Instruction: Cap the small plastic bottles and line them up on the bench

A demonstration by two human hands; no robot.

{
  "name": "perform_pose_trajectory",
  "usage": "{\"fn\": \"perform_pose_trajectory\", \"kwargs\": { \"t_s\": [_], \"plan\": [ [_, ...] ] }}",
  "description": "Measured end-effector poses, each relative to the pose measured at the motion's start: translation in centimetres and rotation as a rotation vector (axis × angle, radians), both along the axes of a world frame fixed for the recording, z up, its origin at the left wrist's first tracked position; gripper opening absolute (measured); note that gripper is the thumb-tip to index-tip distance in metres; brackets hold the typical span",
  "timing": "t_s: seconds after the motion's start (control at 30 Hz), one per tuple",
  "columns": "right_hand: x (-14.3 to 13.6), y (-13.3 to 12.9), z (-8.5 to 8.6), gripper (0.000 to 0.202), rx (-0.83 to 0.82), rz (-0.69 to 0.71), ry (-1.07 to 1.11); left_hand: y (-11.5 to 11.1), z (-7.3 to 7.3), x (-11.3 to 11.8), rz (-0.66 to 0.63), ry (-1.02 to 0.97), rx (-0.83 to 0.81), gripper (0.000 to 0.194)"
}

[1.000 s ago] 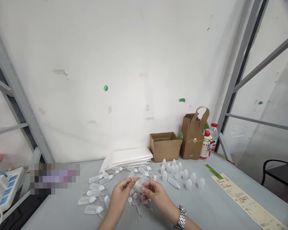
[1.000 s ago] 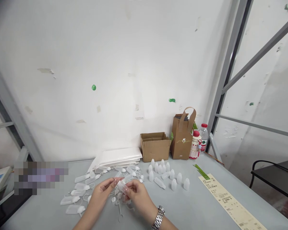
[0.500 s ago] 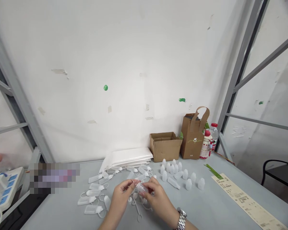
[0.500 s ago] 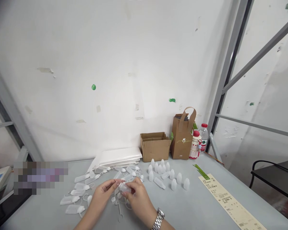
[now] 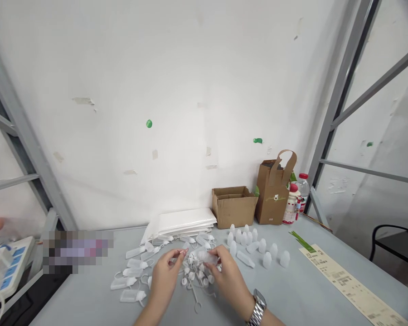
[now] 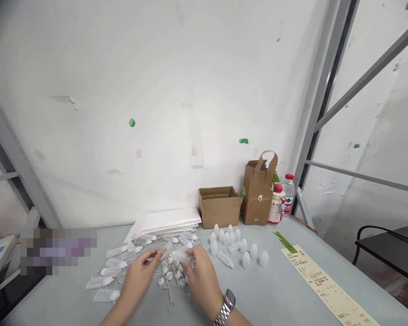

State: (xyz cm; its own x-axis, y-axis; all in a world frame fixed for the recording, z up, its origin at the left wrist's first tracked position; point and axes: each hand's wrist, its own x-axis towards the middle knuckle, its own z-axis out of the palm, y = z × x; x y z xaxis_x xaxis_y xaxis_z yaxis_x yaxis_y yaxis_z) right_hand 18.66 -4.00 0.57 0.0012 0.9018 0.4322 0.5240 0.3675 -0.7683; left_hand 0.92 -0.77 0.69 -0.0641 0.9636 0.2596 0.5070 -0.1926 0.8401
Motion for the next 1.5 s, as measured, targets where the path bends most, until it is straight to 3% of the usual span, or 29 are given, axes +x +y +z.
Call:
{"fn": "perform_pose_trajectory", "kwargs": {
  "t_s": [0.13, 0.23, 0.37, 0.47, 0.6, 0.93, 1.13, 1.37, 1.5],
  "plan": [
    [0.4, 0.5, 0.3, 0.016, 0.013, -0.017, 0.016, 0.3, -0.9, -0.4, -0.002, 0.402, 0.179, 0.021],
    [0.5, 0.6, 0.4, 0.02, -0.006, -0.011, -0.004, 0.3, -1.3, -0.4, -0.009, 0.49, 0.199, 0.021],
    [0.4, 0.3, 0.6, 0.02, -0.026, 0.018, -0.012, 0.0, -0.5, -0.3, -0.032, 0.298, 0.215, 0.031],
    [0.2, -0.1, 0.8, 0.018, -0.02, 0.095, -0.039, -0.7, 0.5, 0.2, -0.189, 0.127, 0.176, 0.033],
    [0.0, -0.4, 1.0, 0.019, -0.022, 0.133, -0.05, -1.6, 1.4, 1.0, -0.338, 0.041, 0.083, 0.031],
    [0.2, -0.4, 1.2, 0.019, -0.029, 0.199, -0.064, -1.6, 1.9, 1.7, -0.412, -0.176, -0.124, 0.033],
    [1.5, 0.1, 1.7, 0.021, 0.133, 0.236, -0.3, -1.6, 2.5, 1.6, -0.498, -0.381, -0.256, 0.038],
    [2.8, 1.2, 2.1, 0.028, 0.349, 0.186, -0.624, -1.9, 2.9, 1.7, -0.466, -0.41, -0.284, 0.042],
    [4.8, 2.3, 1.6, 0.023, 0.357, 0.035, -0.685, -1.7, 3.2, 1.0, -0.418, -0.446, -0.246, 0.041]
  ]
}}
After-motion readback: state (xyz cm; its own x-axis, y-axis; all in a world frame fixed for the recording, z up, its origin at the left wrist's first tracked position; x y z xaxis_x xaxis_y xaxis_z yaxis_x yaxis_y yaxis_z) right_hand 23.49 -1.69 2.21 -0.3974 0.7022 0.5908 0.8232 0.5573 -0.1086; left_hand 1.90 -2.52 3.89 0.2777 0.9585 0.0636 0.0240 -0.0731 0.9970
